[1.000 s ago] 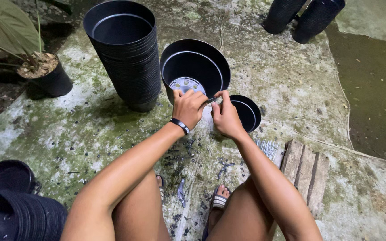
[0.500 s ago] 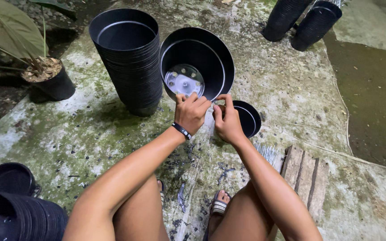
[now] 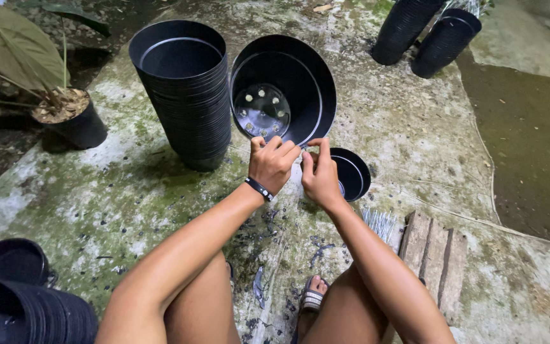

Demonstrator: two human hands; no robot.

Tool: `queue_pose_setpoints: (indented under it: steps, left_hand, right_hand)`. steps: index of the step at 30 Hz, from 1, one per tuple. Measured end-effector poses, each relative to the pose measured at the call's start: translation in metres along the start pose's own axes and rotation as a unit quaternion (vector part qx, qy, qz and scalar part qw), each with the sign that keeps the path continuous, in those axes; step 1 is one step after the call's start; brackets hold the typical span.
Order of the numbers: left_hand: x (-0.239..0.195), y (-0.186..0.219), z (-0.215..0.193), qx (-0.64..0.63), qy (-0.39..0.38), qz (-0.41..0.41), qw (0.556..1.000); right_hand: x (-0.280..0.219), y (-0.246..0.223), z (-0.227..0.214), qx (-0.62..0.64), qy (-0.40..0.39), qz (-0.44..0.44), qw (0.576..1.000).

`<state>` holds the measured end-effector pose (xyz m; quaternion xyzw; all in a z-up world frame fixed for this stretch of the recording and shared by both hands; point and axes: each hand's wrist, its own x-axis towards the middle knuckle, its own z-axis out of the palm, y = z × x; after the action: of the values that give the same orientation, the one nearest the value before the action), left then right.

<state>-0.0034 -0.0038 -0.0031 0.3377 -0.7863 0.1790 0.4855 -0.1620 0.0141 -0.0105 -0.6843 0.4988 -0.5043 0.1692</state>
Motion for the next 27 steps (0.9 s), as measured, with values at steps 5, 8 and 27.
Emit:
queue_pose_setpoints:
  steps: [5,8,27]
  left_hand:
    - [-0.005,-0.005,0.01,0.001,-0.025,-0.01,1.0]
    - [-0.006,-0.011,0.015,0.016,-0.029,-0.004,0.999]
    - [-0.015,-0.016,0.011,0.044,-0.193,-0.051,0.979]
  right_hand:
    - [0.001,0.006,0.006,0.018,0.016,0.025,0.999]
    - [0.005,0.009,0.009,-0.011,0.02,0.004,1.0]
    - [-0.001,-0.009,-0.015,-0.043,-0.161,0.151,0.974]
